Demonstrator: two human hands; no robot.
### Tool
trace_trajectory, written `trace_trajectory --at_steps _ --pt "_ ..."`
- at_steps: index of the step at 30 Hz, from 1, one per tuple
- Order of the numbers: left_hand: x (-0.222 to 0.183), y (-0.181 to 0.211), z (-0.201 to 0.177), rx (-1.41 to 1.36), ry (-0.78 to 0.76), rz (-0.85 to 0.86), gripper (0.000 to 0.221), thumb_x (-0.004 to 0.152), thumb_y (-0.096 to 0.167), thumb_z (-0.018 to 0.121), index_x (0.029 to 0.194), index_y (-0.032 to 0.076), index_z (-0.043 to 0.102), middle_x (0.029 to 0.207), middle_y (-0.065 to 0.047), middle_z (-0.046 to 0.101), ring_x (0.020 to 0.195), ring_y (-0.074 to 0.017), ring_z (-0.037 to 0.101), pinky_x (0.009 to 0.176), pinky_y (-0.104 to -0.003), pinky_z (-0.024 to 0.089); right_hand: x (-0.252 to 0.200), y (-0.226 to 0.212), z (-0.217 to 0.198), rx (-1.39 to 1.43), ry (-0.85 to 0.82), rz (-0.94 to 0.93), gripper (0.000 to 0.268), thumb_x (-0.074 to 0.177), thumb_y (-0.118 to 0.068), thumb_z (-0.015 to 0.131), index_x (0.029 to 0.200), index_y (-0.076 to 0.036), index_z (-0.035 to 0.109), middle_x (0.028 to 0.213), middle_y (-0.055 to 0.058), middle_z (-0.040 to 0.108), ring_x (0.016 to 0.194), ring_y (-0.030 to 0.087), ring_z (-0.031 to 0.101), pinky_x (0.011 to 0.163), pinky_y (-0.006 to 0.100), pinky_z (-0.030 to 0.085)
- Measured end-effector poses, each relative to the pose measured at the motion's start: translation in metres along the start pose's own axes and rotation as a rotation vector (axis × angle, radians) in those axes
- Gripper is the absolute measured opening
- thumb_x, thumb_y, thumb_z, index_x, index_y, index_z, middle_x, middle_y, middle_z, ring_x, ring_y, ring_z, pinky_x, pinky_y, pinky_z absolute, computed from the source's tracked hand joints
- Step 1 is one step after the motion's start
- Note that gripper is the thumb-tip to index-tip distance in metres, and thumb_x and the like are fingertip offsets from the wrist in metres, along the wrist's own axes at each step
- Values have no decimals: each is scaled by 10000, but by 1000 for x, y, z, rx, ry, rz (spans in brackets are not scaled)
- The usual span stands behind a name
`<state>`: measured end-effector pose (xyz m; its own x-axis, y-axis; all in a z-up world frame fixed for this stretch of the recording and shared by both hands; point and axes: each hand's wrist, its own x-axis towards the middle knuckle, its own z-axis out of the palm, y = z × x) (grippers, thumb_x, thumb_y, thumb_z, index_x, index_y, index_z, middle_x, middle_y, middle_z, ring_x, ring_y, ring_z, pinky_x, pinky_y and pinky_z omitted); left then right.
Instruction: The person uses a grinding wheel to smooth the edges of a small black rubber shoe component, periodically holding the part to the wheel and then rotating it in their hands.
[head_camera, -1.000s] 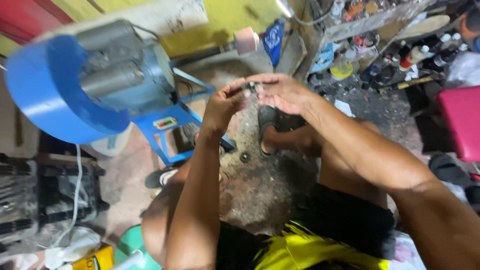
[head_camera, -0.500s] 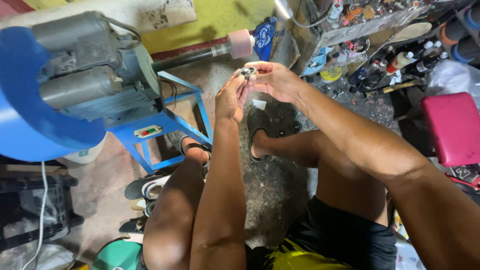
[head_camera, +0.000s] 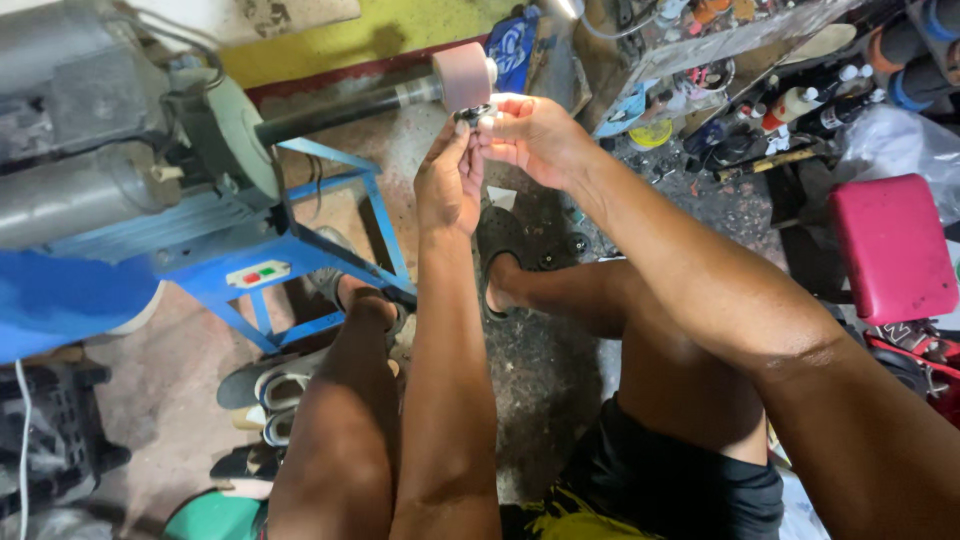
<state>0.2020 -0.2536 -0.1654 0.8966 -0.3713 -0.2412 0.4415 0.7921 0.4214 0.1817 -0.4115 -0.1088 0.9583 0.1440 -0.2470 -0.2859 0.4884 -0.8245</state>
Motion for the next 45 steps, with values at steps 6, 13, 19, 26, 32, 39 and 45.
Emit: trace_trajectory --at_steps 6,13,19,26,32,39,45 --pt "2 -6 -1 -38 31 49 284 1002 48 676 1277 -20 679 1085 -47 707 940 -82 658 821 -176 537 3 -5 0 -11 78 12 246 948 -3 677 1192 9 653 1046 74 738 900 143 724 845 283 625" --pt "0 -5 5 -17 45 106 291 987 53 678 1270 -18 681 1165 -59 703 1019 -98 655 868 -190 531 6 -3 4 11 21 -22 256 951 -10 715 1200 10 660 1008 63 712 886 152 710 862 294 618" --pt "-4 -6 11 -9 39 133 303 978 48 671 1270 -34 676 1225 -92 703 1115 -142 661 972 -231 543 1 1 5 46 -5 -63 282 941 6 710 1217 8 650 1044 52 721 922 137 710 871 286 616" --pt "-12 -7 17 14 14 155 298 985 45 670 1273 -30 678 1236 -102 703 1128 -144 660 999 -246 531 -4 -3 6 47 -23 -90 278 962 18 689 1237 20 645 1059 74 728 914 159 711 862 294 619" --pt "-12 -15 7 -20 48 133 304 986 45 667 1283 -23 675 1212 -88 706 1069 -141 669 926 -222 543 -11 5 7 71 -10 -62 282 944 23 675 1224 7 645 1113 72 733 956 147 722 879 287 618" --pt "-6 -16 -5 -27 -74 99 225 1025 58 680 1245 11 694 1105 -25 697 949 -58 637 781 -144 484 -5 8 2 28 53 -6 316 920 35 678 1230 -9 638 1085 78 727 921 151 722 852 274 617" --pt "-4 -10 4 71 -161 82 174 1059 148 665 1202 57 703 1024 28 664 868 -4 576 718 -126 438 1 0 0 12 12 -72 295 965 24 667 1258 2 633 1078 64 719 908 134 703 842 267 613"
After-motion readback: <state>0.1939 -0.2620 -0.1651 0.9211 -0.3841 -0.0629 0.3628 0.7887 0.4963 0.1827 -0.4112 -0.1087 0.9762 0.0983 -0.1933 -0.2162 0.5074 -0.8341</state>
